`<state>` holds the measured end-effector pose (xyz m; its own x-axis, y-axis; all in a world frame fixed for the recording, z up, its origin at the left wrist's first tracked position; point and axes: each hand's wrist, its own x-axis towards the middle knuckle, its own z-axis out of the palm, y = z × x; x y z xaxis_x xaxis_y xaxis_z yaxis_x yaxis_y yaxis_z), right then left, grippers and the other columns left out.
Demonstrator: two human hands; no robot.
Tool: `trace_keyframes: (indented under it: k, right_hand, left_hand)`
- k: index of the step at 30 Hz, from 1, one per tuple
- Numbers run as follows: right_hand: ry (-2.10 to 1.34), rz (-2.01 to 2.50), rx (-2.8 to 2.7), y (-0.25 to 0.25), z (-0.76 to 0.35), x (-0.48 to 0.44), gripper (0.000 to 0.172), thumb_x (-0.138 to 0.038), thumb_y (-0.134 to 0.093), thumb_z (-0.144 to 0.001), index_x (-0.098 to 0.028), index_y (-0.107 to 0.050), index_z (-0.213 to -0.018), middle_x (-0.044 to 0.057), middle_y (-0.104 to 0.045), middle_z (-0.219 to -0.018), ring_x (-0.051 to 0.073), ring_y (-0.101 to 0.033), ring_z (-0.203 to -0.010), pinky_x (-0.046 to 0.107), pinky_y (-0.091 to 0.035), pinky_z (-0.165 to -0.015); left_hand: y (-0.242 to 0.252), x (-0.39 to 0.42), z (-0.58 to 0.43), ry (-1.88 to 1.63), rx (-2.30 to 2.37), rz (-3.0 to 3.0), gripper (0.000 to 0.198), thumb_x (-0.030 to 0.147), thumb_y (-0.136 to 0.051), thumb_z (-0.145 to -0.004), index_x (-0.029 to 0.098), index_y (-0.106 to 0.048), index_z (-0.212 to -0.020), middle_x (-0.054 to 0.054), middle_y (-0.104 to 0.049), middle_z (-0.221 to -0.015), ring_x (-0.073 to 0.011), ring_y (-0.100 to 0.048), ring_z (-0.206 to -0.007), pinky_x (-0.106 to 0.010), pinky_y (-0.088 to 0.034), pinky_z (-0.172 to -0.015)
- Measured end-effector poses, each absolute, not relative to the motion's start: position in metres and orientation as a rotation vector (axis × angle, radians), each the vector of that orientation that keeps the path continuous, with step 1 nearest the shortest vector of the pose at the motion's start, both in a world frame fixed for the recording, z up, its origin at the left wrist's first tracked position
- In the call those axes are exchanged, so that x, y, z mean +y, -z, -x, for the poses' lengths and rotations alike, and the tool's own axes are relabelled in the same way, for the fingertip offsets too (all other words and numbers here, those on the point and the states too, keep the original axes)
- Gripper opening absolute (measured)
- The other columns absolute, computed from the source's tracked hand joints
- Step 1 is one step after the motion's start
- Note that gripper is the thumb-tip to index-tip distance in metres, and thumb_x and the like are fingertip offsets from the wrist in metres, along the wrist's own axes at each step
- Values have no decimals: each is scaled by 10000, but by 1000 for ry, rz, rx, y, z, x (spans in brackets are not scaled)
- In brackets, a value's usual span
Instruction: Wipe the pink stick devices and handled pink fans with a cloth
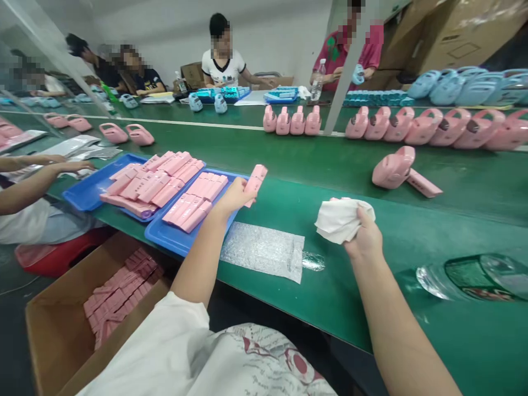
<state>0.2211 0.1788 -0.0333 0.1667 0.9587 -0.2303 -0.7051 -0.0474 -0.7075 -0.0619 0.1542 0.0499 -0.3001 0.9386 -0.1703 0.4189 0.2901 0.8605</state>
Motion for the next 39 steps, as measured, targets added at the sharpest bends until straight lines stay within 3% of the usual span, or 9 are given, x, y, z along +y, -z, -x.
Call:
trace_keyframes:
  k: [6,11,15,21,26,28,32,35,39]
  right_hand:
    - [-1259,804,-454,28,-212,174,326,-413,-673,-794,-142,-665,-975,66,-732,-982,182,-705,-951,327,-571,-907]
    - [-868,876,-674,28,-216,169,362,-512,-670,-794,-165,-665,-898,27,-713,-863,178,-695,-848,323,-595,-792]
    - [-489,976,-1357,27,-216,155,311,-428,-497,-942,-185,-687,-971,52,-702,-857,210,-687,-872,425,-570,-885]
    - [-71,554,-2196,30,-198,138,336,-258,-407,-968,-142,-629,-1192,110,-688,-1193,253,-581,-1243,505,-456,-1087]
    - [-63,755,-2021,34,-205,146,417,-223,-423,-978,-212,-512,-1385,89,-555,-1410,226,-403,-1413,504,-347,-1181]
    - [-64,668,-2038,33,-204,144,438,-222,-437,-972,-210,-490,-1407,88,-546,-1419,213,-384,-1421,486,-297,-1210]
    - [-150,472,-2123,32,-201,137,374,-276,-476,-954,-214,-589,-1305,66,-658,-1280,209,-536,-1308,460,-356,-1185]
    - [-348,847,-1625,32,-211,146,284,-332,-532,-926,-208,-685,-1131,57,-718,-1114,240,-633,-1177,472,-478,-1077]
    - [-670,1010,-799,27,-220,164,231,-361,-547,-886,-176,-682,-917,41,-696,-908,215,-684,-997,441,-545,-980]
  left_hand:
    - [-31,152,-25,-868,795,-1133,408,232,-715,-625,148,-522,-974,24,-591,-621,-106,-585,-490,-216,-409,-459]
    - [-2,153,-59,-763,652,-897,409,427,-730,-679,162,-492,-881,48,-547,-620,-71,-522,-412,-191,-314,-369]
    - [11,152,-63,-770,606,-760,651,777,-410,-815,153,-544,-943,6,-588,-657,-89,-511,-382,-217,-320,-338]
    - [9,151,-60,-884,616,-518,1013,836,37,-791,114,-618,-1068,-32,-566,-559,-136,-555,-443,-242,-416,-430]
    - [8,152,-57,-881,619,-526,1001,874,11,-751,150,-615,-1046,-11,-567,-556,-102,-448,-332,-223,-293,-330]
    - [7,152,-56,-868,593,-501,1030,860,43,-752,135,-617,-1067,-31,-591,-579,-113,-479,-364,-236,-348,-358]
    - [5,152,-52,-895,519,-515,1131,879,79,-705,77,-638,-1053,-64,-592,-553,-133,-510,-390,-250,-375,-357]
    - [4,152,-48,-891,463,-593,935,865,-79,-781,128,-618,-981,-15,-584,-551,-86,-436,-303,-207,-262,-278]
    - [4,152,-45,-863,366,-692,652,717,-303,-905,131,-588,-893,-20,-649,-646,-69,-487,-326,-184,-325,-297]
